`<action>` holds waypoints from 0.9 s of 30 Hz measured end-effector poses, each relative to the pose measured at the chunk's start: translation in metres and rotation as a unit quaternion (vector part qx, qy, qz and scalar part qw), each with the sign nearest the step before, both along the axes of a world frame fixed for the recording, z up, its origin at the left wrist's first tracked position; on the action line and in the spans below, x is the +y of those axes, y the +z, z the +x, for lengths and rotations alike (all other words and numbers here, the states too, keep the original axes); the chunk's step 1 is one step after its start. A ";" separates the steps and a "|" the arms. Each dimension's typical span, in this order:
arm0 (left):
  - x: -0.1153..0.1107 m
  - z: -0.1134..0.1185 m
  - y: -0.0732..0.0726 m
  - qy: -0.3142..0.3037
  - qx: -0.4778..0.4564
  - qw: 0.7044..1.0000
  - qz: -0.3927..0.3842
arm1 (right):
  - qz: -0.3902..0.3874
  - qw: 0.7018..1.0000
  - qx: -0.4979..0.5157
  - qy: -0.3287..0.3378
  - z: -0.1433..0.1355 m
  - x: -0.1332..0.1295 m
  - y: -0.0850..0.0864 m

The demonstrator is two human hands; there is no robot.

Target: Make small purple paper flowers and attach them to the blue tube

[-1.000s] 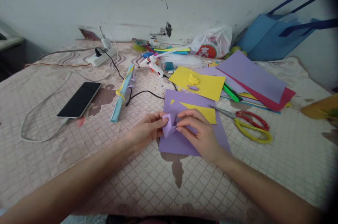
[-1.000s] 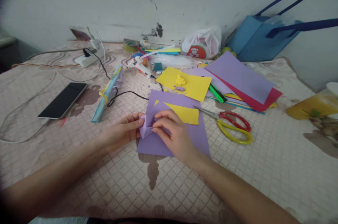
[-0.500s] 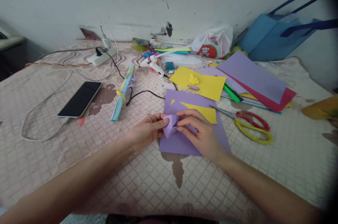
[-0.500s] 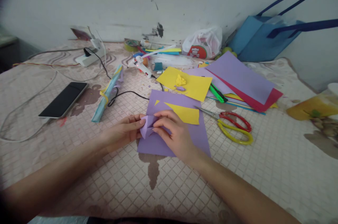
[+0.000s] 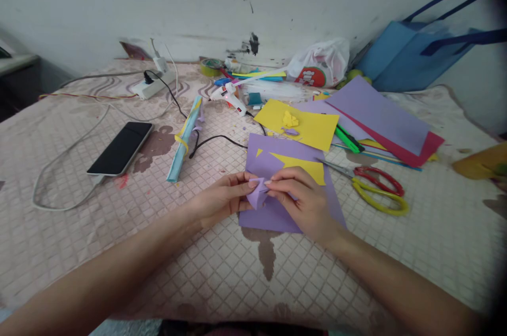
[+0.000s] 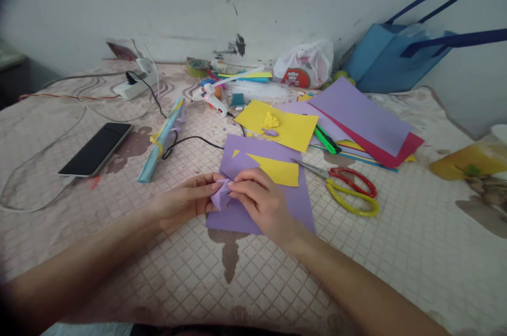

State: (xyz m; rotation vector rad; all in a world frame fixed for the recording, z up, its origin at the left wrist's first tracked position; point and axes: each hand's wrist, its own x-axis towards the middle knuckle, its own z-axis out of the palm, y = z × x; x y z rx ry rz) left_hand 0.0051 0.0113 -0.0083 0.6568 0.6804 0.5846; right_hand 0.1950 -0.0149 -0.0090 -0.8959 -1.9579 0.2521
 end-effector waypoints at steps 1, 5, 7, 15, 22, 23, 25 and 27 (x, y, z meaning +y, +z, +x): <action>0.000 0.000 0.000 0.002 0.001 1.000 0.005 | -0.008 1.000 0.003 -0.004 0.000 0.000 0.000; -0.001 0.000 0.000 0.037 -0.014 0.998 0.039 | -0.049 0.998 0.029 -0.017 0.003 0.002 0.001; -0.001 0.000 0.000 0.058 -0.020 0.996 0.059 | -0.062 0.997 0.041 -0.022 0.004 0.003 0.002; -0.001 -0.001 0.000 0.091 0.037 0.985 0.141 | -0.094 0.993 0.068 -0.023 0.002 0.005 -0.005; -0.002 0.000 0.001 0.085 0.030 0.983 0.158 | -0.102 0.990 0.095 -0.020 0.003 0.004 -0.004; -0.002 0.001 0.001 0.085 0.029 0.983 0.160 | -0.105 0.990 0.096 -0.018 0.003 0.004 -0.004; -0.003 0.002 0.000 0.091 0.032 0.979 0.180 | -0.111 0.989 0.099 -0.010 0.002 0.004 -0.004; -0.004 0.002 -0.002 0.100 0.044 0.973 0.204 | -0.120 0.987 0.102 -0.004 0.002 0.003 -0.004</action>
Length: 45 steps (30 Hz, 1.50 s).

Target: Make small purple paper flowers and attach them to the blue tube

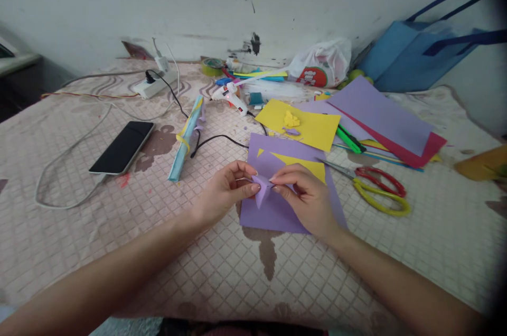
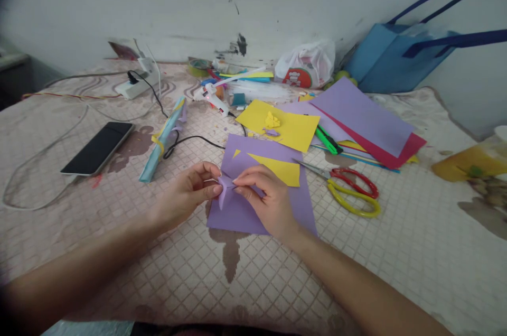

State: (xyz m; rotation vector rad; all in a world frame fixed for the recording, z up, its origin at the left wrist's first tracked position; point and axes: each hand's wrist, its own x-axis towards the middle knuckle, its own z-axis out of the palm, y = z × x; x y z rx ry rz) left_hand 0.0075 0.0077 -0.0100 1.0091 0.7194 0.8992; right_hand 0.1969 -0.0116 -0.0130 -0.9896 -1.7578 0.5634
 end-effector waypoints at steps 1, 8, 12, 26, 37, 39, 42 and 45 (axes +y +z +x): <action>-0.001 0.000 -0.001 0.005 0.008 1.000 0.010 | -0.005 1.000 0.003 0.002 0.000 0.000 0.000; -0.004 0.001 0.002 0.040 0.090 0.989 0.106 | -0.038 0.999 0.036 0.001 -0.002 0.001 -0.001; -0.006 0.002 0.006 0.031 0.121 0.973 0.195 | -0.036 0.999 0.031 -0.023 -0.002 0.001 -0.002; -0.013 0.001 0.009 0.098 0.265 0.885 0.371 | -0.022 0.999 0.015 -0.024 -0.005 -0.002 -0.002; -0.013 0.002 0.008 0.142 0.275 0.838 0.450 | -0.015 1.000 0.014 -0.022 -0.006 -0.004 -0.001; -0.013 0.002 0.008 0.143 0.275 0.831 0.461 | -0.012 1.000 0.013 -0.017 -0.006 -0.005 -0.002; -0.014 0.001 0.007 0.136 0.274 0.828 0.470 | -0.007 1.000 0.005 -0.019 -0.007 -0.006 -0.001; -0.015 0.001 0.006 0.130 0.276 0.830 0.467 | -0.005 1.000 -0.008 -0.024 -0.007 -0.006 0.000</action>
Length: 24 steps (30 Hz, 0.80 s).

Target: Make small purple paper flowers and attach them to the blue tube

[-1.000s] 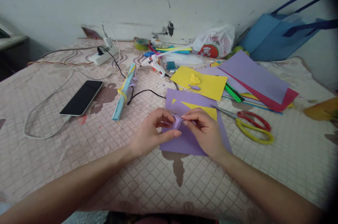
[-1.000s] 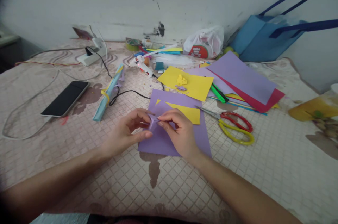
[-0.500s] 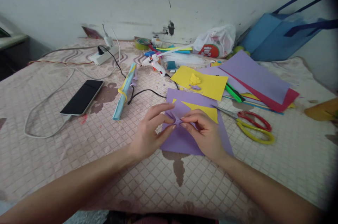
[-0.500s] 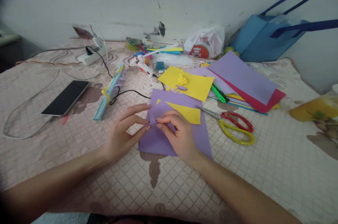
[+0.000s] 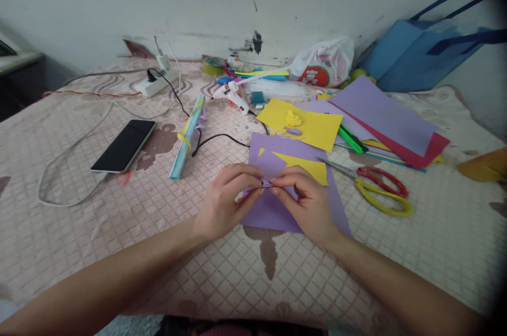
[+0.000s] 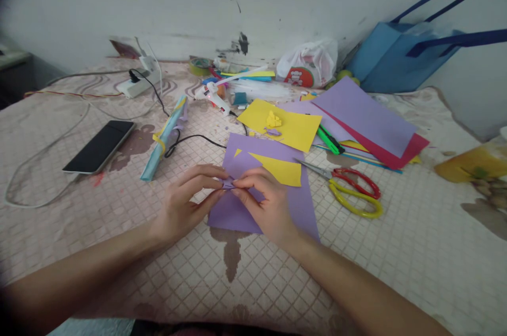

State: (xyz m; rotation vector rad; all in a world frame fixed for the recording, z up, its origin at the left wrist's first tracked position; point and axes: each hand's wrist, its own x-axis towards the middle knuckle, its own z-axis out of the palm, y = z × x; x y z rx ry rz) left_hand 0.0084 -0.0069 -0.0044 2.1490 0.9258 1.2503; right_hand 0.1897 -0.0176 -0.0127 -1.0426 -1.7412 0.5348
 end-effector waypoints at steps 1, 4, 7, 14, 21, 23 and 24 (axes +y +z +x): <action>0.000 0.000 0.000 0.000 0.001 1.000 -0.003 | 0.001 1.000 -0.004 0.000 0.000 0.000 0.001; -0.001 0.000 -0.001 0.008 -0.007 1.000 -0.026 | 0.001 1.000 -0.010 0.003 0.000 0.000 0.002; -0.002 0.001 0.001 0.034 -0.045 0.996 -0.075 | -0.003 1.000 -0.010 0.008 0.000 -0.001 0.002; 0.002 0.001 0.005 -0.011 -0.048 0.989 -0.137 | -0.012 1.000 -0.010 0.016 0.000 0.000 0.001; 0.004 -0.001 0.001 -0.036 -0.072 0.976 -0.205 | -0.029 0.999 0.002 0.028 0.000 0.000 -0.001; 0.004 -0.001 0.001 -0.038 -0.077 0.976 -0.200 | -0.032 0.999 0.004 0.032 0.000 0.000 -0.001; 0.004 -0.001 0.001 -0.039 -0.079 0.976 -0.197 | -0.033 0.999 0.005 0.035 0.000 0.000 -0.001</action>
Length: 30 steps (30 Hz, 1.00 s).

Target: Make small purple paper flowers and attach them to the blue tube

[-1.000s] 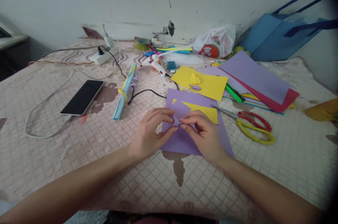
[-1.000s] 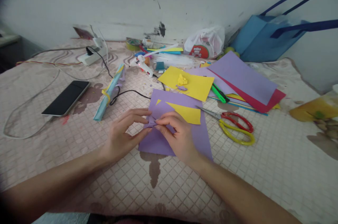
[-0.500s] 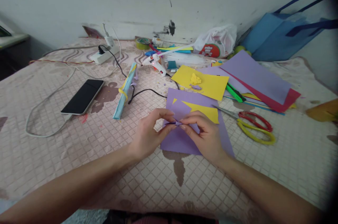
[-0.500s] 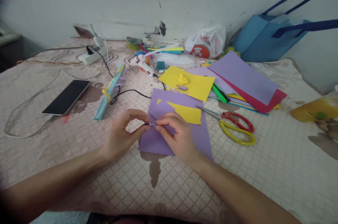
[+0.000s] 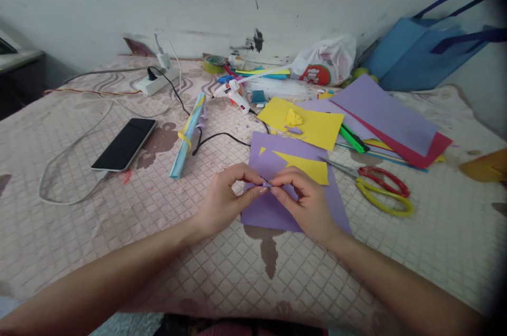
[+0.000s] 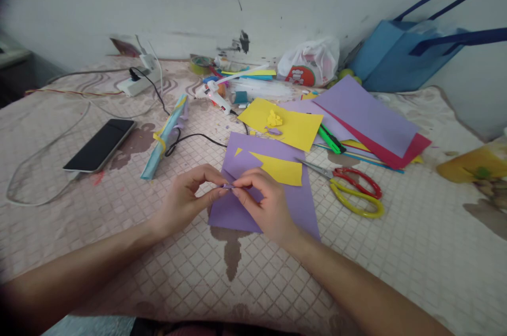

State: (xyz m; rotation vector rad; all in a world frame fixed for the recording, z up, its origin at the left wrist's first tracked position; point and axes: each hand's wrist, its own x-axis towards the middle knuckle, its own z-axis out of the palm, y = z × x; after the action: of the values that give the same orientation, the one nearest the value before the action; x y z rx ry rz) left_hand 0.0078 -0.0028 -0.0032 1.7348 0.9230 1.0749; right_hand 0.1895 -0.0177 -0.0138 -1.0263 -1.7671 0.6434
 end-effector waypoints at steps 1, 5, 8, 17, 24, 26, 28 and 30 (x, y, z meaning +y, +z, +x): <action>0.000 0.000 0.000 -0.001 -0.002 1.000 0.003 | -0.001 1.000 0.000 0.002 0.000 0.000 0.000; -0.001 0.001 0.002 0.005 0.011 1.000 0.009 | -0.007 1.000 0.001 0.007 0.000 0.000 0.001; -0.002 0.000 0.003 0.007 0.022 1.000 0.014 | -0.008 1.000 0.000 0.010 0.000 0.000 0.001; 0.000 0.001 0.001 -0.005 -0.017 0.999 0.029 | -0.011 1.000 0.001 0.019 -0.001 -0.001 0.001; 0.001 0.002 0.000 -0.004 -0.024 1.000 0.015 | -0.030 0.999 0.010 0.026 -0.002 -0.001 0.002; 0.002 0.002 -0.001 -0.008 -0.027 1.000 0.013 | -0.035 0.999 0.015 0.028 -0.002 -0.002 0.002; 0.002 0.001 -0.001 -0.014 -0.030 0.999 0.011 | -0.039 0.999 0.017 0.031 -0.002 -0.002 0.002; 0.002 0.000 -0.001 -0.021 -0.030 0.999 0.007 | -0.043 0.998 0.016 0.034 -0.002 -0.002 0.002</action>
State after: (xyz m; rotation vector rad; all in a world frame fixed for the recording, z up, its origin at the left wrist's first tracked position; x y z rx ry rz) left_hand 0.0074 -0.0009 -0.0045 1.7175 0.8393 1.1020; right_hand 0.1873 -0.0196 -0.0117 -1.0124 -1.7647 0.7796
